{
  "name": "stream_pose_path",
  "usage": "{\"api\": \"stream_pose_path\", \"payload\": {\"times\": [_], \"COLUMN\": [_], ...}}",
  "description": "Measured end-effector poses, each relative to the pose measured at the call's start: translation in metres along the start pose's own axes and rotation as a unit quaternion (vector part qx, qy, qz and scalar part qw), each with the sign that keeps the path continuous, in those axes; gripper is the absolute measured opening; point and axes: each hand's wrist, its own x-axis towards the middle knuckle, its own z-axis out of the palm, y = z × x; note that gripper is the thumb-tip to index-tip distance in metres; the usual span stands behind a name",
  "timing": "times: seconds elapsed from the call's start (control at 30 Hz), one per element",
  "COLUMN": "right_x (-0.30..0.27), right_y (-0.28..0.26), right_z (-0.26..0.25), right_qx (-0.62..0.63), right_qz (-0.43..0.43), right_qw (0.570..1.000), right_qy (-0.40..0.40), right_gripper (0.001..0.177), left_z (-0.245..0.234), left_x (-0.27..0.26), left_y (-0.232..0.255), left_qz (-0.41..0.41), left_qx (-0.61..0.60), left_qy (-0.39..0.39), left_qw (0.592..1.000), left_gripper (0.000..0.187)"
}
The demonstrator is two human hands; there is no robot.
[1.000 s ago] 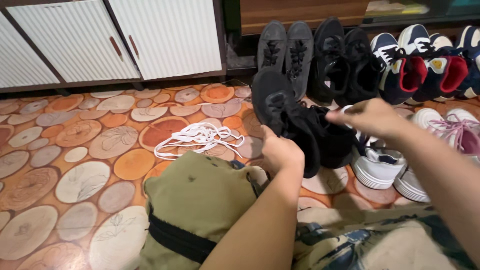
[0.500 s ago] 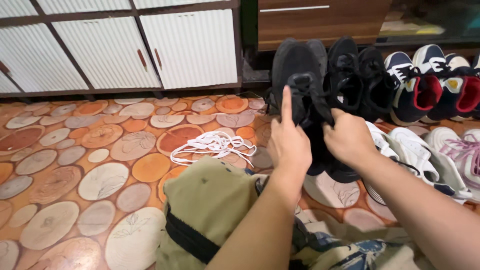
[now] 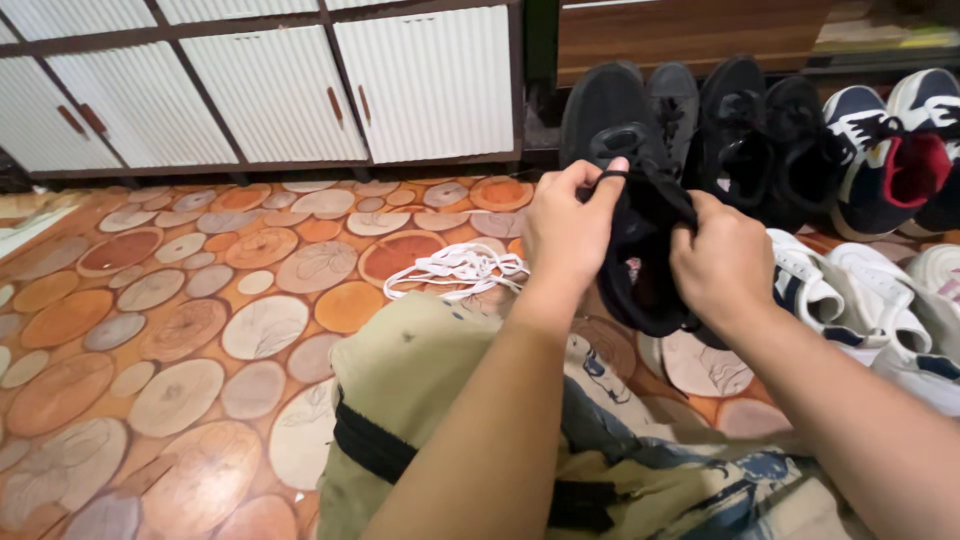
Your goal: The person removes the laces from a white sneaker, then threads and ties the laces back through the eyelets. They repeat the process on a black sneaker, pulling and tying the laces by hand.
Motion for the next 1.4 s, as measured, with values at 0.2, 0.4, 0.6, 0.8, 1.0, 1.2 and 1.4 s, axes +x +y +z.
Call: {"api": "stream_pose_path", "payload": {"times": [0.2, 0.4, 0.6, 0.8, 1.0, 1.2, 1.4], "right_x": [-0.007, -0.016, -0.018, -0.014, -0.016, -0.012, -0.002], "right_y": [0.009, 0.000, -0.013, -0.010, -0.009, 0.000, 0.012], "right_z": [-0.007, -0.016, -0.016, -0.026, -0.024, -0.024, -0.030], "right_qx": [-0.037, -0.018, -0.016, -0.031, -0.011, -0.002, 0.031], "right_qz": [0.044, 0.036, 0.055, 0.074, 0.108, 0.099, 0.094], "right_qw": [0.998, 0.998, 0.996, 0.991, 0.989, 0.984, 0.981], "right_qy": [0.017, 0.046, 0.073, 0.103, 0.106, 0.148, 0.165], "right_gripper": [0.043, 0.043, 0.040, 0.029, 0.025, 0.024, 0.018], "left_z": [0.009, 0.009, 0.013, 0.008, 0.009, -0.010, -0.055], "left_x": [-0.002, -0.004, -0.007, 0.007, 0.008, 0.010, 0.007], "left_y": [-0.011, -0.028, -0.040, -0.042, -0.046, -0.048, 0.002], "left_qz": [-0.198, -0.342, -0.297, -0.306, -0.354, -0.352, -0.303], "left_qx": [-0.264, -0.476, -0.614, -0.668, -0.680, -0.780, -0.754], "left_qy": [-0.008, -0.030, -0.106, -0.166, -0.148, -0.326, -0.289], "left_qw": [0.944, 0.810, 0.724, 0.658, 0.625, 0.401, 0.507], "left_gripper": [0.036, 0.045, 0.035, 0.026, 0.025, 0.021, 0.015]}}
